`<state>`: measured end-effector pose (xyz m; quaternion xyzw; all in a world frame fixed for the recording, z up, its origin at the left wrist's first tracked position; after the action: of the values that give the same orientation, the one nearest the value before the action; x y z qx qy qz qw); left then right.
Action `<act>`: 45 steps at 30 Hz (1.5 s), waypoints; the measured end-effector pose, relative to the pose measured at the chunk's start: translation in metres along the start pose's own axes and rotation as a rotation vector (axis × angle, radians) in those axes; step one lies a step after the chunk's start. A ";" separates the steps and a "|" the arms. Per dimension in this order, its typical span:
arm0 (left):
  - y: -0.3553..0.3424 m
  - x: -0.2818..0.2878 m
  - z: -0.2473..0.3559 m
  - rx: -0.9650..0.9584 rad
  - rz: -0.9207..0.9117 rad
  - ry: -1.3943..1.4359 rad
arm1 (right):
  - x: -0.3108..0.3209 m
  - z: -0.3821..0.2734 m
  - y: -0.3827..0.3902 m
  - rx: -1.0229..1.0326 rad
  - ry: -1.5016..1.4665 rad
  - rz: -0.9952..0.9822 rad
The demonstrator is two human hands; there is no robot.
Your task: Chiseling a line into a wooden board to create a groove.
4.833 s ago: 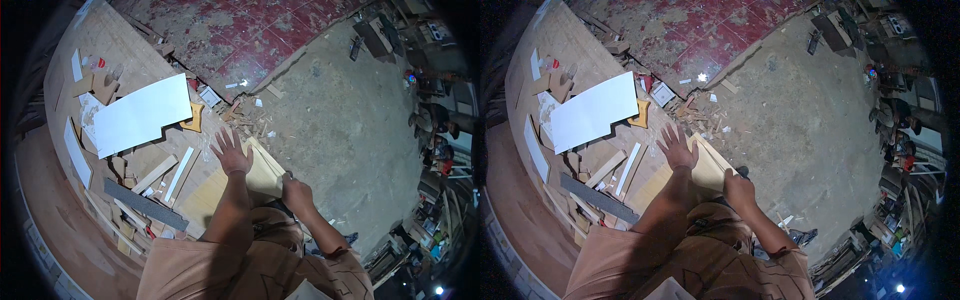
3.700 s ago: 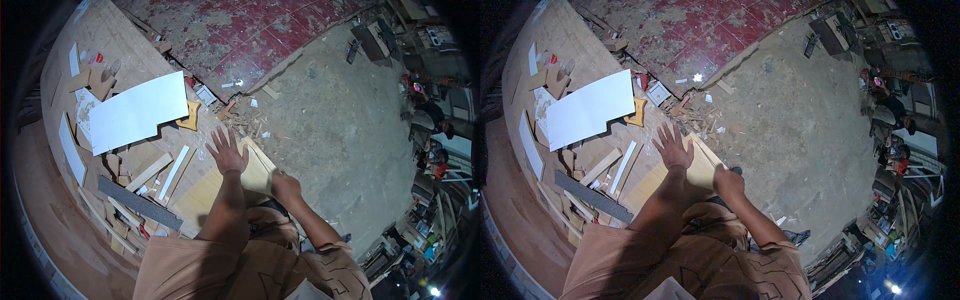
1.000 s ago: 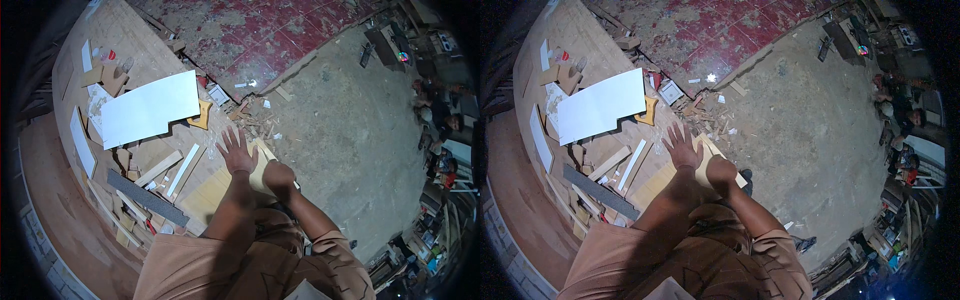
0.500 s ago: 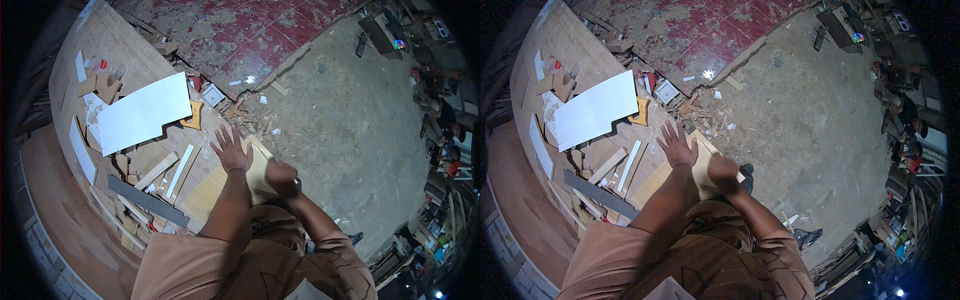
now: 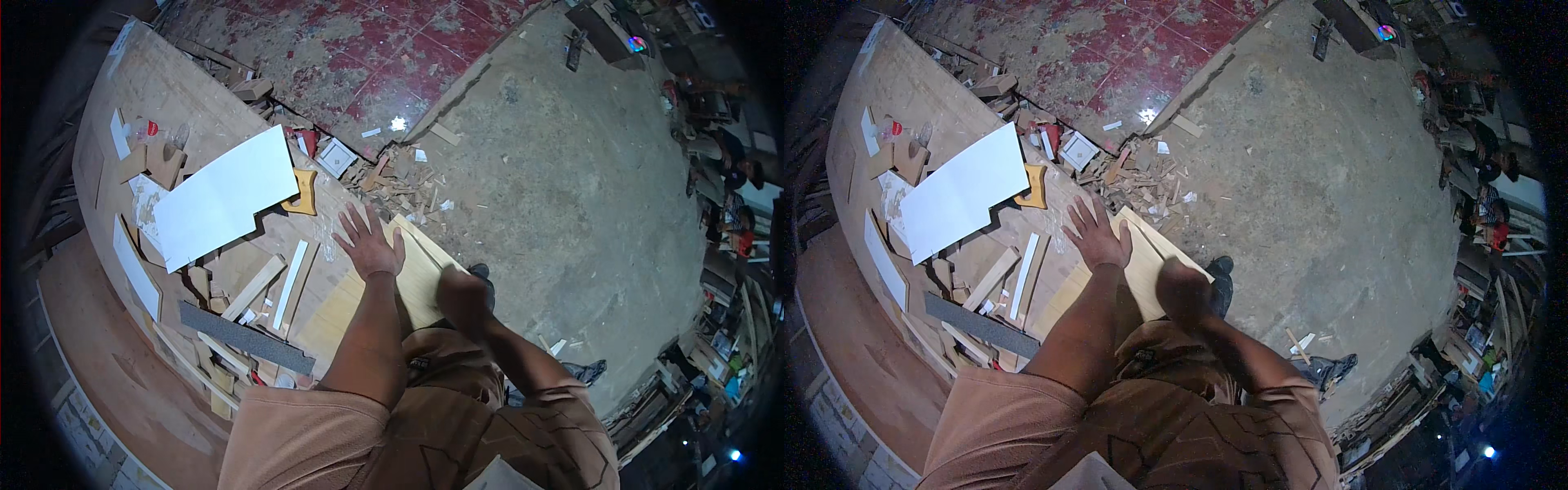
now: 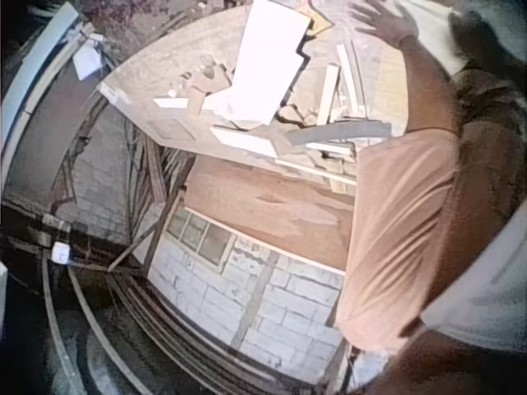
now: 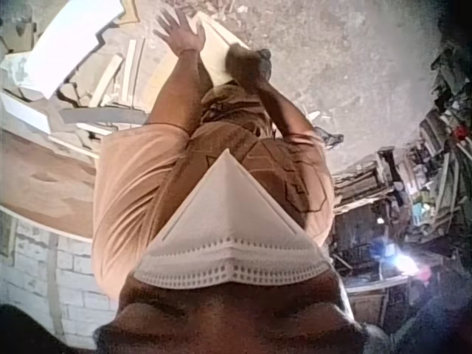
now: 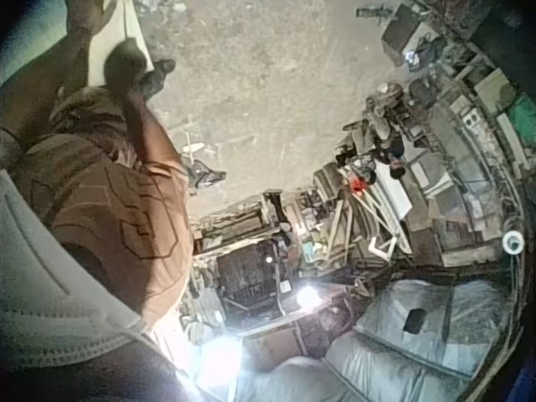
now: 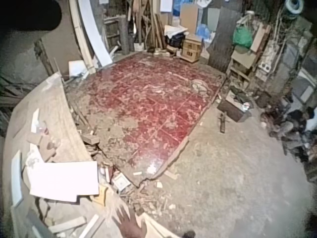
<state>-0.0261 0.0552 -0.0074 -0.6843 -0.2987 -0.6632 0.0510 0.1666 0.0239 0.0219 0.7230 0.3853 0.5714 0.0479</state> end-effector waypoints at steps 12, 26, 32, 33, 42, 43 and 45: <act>0.002 -0.003 0.000 -0.014 0.031 -0.003 | 0.080 -0.017 0.031 -0.182 -0.159 -0.049; 0.004 -0.005 -0.002 -0.025 0.079 0.051 | 0.047 -0.003 0.016 -0.127 -0.202 0.017; 0.001 -0.005 -0.002 -0.024 0.073 0.056 | 0.063 -0.009 0.026 -0.080 -0.142 0.077; 0.002 -0.004 -0.005 -0.018 0.073 0.053 | 0.056 -0.014 0.010 0.001 -0.130 0.149; 0.002 -0.009 -0.006 -0.021 0.065 0.066 | 0.041 -0.011 -0.004 -0.086 -0.124 -0.008; 0.002 -0.008 -0.005 -0.020 0.067 0.069 | 0.052 -0.006 0.014 -0.197 -0.190 -0.099; 0.002 -0.005 -0.001 -0.028 0.057 0.081 | 0.069 -0.001 0.036 -0.308 -0.258 -0.183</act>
<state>-0.0261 0.0515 -0.0112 -0.6658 -0.2677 -0.6927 0.0723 0.1877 0.0403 0.0949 0.7362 0.3483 0.5195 0.2585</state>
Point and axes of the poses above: each hand's wrist, its own y-axis away from the middle knuckle, its own x-axis out of the back of the hand, z = x × y, the point moved 6 cm from there along -y, towards the middle knuckle, and after that the axes turned 8 degrees about -y, right-handed, at the moved point
